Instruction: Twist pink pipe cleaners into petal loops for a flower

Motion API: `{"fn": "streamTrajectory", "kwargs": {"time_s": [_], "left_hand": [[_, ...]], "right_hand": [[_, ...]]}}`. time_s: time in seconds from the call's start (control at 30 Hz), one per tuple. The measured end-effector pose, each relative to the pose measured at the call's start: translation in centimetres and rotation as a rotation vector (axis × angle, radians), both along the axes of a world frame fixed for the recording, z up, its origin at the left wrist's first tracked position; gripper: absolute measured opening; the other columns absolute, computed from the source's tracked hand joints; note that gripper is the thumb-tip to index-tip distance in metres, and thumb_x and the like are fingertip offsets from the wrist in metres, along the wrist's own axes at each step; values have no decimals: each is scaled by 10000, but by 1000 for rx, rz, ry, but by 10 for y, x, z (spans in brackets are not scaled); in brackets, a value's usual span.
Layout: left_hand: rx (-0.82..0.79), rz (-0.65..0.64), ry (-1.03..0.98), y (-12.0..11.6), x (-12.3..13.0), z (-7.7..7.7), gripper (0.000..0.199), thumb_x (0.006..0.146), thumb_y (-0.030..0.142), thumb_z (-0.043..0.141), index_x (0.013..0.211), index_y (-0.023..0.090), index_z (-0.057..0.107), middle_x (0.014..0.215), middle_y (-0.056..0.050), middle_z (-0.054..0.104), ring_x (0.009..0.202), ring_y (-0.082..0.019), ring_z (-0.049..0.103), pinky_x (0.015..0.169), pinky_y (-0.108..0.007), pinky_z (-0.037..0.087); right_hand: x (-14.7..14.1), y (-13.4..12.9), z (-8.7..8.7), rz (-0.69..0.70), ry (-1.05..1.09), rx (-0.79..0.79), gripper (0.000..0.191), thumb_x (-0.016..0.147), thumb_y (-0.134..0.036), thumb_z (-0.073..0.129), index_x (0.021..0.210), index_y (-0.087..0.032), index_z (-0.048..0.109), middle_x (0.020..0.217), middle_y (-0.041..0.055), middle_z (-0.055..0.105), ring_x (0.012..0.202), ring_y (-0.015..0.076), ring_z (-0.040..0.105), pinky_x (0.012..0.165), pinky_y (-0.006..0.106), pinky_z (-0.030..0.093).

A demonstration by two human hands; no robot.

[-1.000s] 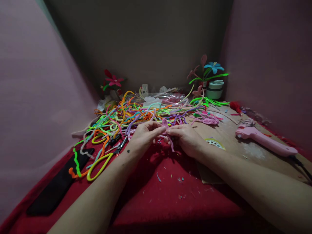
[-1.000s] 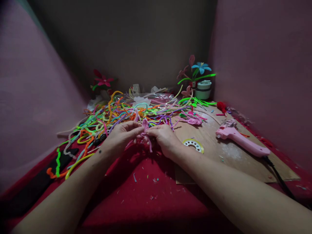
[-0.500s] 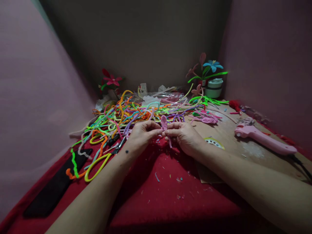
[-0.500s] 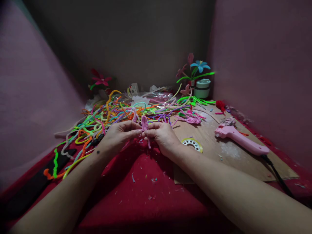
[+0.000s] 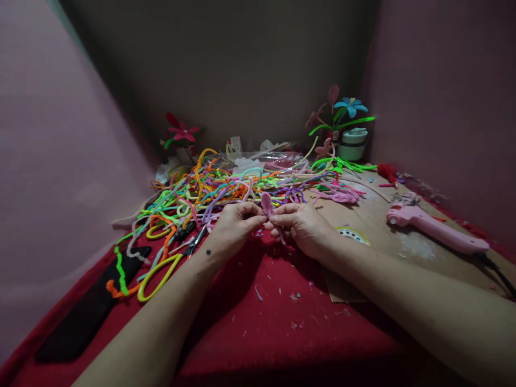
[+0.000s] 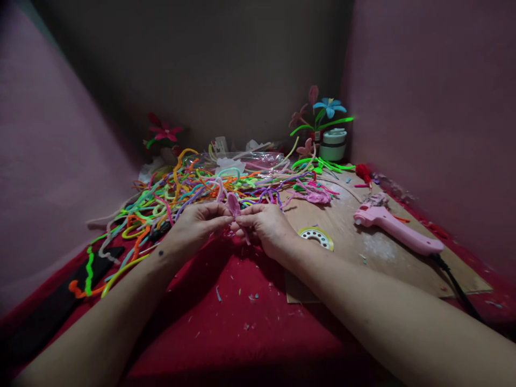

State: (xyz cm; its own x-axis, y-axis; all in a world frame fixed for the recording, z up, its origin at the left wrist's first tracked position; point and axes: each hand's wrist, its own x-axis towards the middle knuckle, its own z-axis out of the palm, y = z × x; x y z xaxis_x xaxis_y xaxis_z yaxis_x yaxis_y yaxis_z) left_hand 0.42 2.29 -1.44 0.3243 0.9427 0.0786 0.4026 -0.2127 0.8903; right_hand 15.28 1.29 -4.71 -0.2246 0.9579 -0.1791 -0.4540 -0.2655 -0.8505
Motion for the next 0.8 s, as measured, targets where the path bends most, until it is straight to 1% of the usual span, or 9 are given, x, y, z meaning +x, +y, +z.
{"fn": "streamTrajectory", "kwargs": {"time_s": [0.1, 0.2, 0.4, 0.6, 0.8], "left_hand": [[-26, -17, -2, 1, -1, 0, 124, 691, 243, 600, 671, 120, 593, 607, 6, 565, 528, -79, 454, 517, -215, 336], [-25, -7, 7, 2, -2, 1, 132, 694, 255, 603, 681, 124, 593, 622, 6, 569, 540, -78, 458, 529, -214, 342], [-29, -19, 8, 1, -2, -1, 124, 695, 247, 598, 679, 124, 587, 636, 0, 574, 559, -86, 477, 556, -226, 364], [-45, -28, -20, 1, -2, -1, 118, 693, 235, 586, 663, 124, 566, 624, -4, 570, 540, -87, 472, 537, -230, 366], [-39, -38, -17, 0, 0, 1, 122, 683, 241, 585, 634, 136, 546, 588, 13, 544, 516, -83, 457, 515, -222, 359]], "right_hand": [[-1, 0, -1, 7, 22, 18, 70, 706, -44, 589, 686, -105, 562, 577, 59, 646, 417, 97, 554, 411, 206, 450], [-1, 0, 0, 15, 28, 42, 29, 714, -73, 582, 701, -98, 589, 584, 56, 644, 422, 99, 550, 421, 224, 467], [0, 1, 1, 30, 13, 11, 73, 696, -53, 542, 676, -94, 599, 572, 55, 635, 420, 106, 546, 438, 252, 481], [0, 1, 0, 52, 37, 4, 64, 684, -58, 546, 667, -103, 587, 569, 50, 630, 425, 104, 542, 453, 254, 473], [1, 1, 0, 68, 12, 2, 41, 683, -80, 555, 687, -110, 583, 584, 54, 637, 433, 108, 547, 463, 257, 468]]}}
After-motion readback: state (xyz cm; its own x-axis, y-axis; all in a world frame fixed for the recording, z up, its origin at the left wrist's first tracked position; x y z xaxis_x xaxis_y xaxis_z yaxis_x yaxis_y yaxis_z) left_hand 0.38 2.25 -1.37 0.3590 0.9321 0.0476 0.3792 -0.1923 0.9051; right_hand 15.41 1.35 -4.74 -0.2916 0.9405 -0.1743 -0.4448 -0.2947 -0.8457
